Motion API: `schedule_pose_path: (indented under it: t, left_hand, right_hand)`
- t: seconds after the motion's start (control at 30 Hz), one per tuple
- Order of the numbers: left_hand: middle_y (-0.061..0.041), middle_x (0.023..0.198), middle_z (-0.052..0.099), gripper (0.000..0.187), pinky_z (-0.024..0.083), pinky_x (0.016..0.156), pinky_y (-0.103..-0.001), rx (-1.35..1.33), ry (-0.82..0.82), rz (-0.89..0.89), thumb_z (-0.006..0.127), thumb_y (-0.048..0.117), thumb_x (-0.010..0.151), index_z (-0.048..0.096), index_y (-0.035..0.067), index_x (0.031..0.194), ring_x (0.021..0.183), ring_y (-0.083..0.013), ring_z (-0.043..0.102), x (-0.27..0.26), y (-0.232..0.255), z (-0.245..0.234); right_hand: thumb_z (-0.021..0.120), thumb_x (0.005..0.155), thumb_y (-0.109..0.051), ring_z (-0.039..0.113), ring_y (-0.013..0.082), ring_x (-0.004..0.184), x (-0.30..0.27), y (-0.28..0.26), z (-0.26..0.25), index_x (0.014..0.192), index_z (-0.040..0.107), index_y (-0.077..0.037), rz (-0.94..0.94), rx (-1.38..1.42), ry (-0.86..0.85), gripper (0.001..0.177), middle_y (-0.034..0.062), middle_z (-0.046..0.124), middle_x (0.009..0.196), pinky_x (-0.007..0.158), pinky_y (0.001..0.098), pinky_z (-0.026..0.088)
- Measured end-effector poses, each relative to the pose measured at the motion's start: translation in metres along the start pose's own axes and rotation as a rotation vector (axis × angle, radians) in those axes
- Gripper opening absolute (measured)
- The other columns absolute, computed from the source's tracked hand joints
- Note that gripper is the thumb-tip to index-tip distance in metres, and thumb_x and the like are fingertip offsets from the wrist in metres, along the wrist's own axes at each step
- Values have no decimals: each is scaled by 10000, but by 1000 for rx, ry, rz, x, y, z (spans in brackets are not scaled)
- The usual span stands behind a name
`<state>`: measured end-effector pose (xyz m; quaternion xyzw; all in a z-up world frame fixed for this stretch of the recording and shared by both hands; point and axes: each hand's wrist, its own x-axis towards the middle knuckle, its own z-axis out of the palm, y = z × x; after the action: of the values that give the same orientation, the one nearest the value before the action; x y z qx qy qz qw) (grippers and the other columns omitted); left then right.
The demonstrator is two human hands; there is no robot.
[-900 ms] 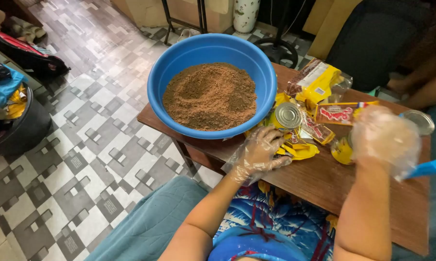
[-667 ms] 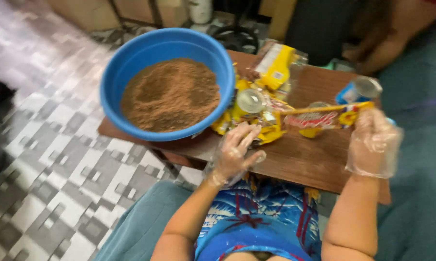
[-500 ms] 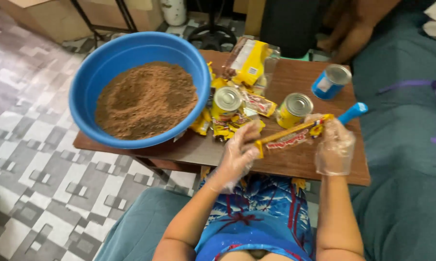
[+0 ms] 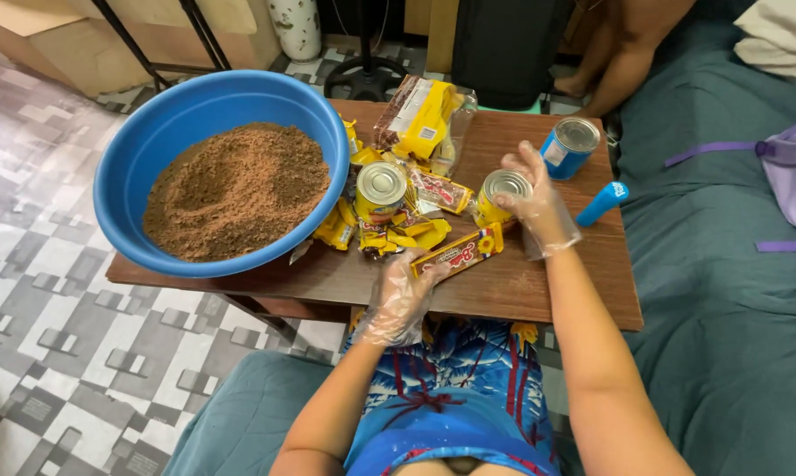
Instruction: The person is opening various ingredient packets and cans and mixing them into a large bowl of brown powder.
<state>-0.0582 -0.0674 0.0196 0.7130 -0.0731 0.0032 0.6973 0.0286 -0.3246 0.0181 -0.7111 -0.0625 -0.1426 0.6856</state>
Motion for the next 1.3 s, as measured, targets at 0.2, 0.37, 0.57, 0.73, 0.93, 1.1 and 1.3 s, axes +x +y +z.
schedule_pose_path:
  t: [0.2,0.37,0.57,0.73,0.93,1.1,1.3]
  left_hand:
    - [-130,825,664,639,560,703,-342,115,79,32,884,401,588,638,131,1112,764,-254,673,4,-23,4]
    - [-144,832,673,447,537,721,-329,65,48,232,856,347,651,705,95,987,797,-262,667,3,-30,8]
    - [-67,1028,647,509,478,848,-401,455,6,456,713,552,729,679,141,1027,978,-261,608,5,-26,14]
    - [-15,1128,625,616,439,886,-524,796,-170,440,699,575,693,605,232,1196,1067,-281,576,8,-35,5]
    - [-19,1116,641,622,501,858,-410,665,-230,367,689,570,710,588,246,1231,1076,-254,595,11,-40,11]
    - [-211,1027,649,609,501,908,-420,241,-142,391,844,315,567,648,6,1055,1058,-380,599,17,-83,34]
    - [-73,1297,570,809,405,994,-264,347,-315,-170,797,363,514,583,114,1254,1186,-194,531,20,-17,16]
  right_hand:
    - [901,531,-119,391,292,1321,-20,-11,19,1475,172,-83,-81,-164,-38,1193,186,474,1372,1144,430,250]
    - [964,400,-276,620,106,1030,-21,-3,21,1252,559,-266,-26,-338,168,943,-47,669,1073,957,248,460]
    - [930,472,-174,569,169,1079,-48,-59,20,1287,500,-103,-249,-204,226,923,92,614,1153,1003,321,417]
    - [893,446,-57,546,212,1163,-81,-88,28,1302,467,-67,-99,-164,192,956,125,588,1226,1055,358,370]
    - [924,384,-79,604,222,1085,-81,-52,19,1203,569,-76,-23,-268,12,893,114,654,1113,997,386,427]
    - [868,411,42,544,208,1095,-72,-48,48,1342,433,-70,-8,-94,3,1034,102,563,1179,978,410,477]
    - [832,607,-278,565,171,1100,-103,-123,74,1261,519,-115,-11,-762,190,743,35,605,1216,926,308,420]
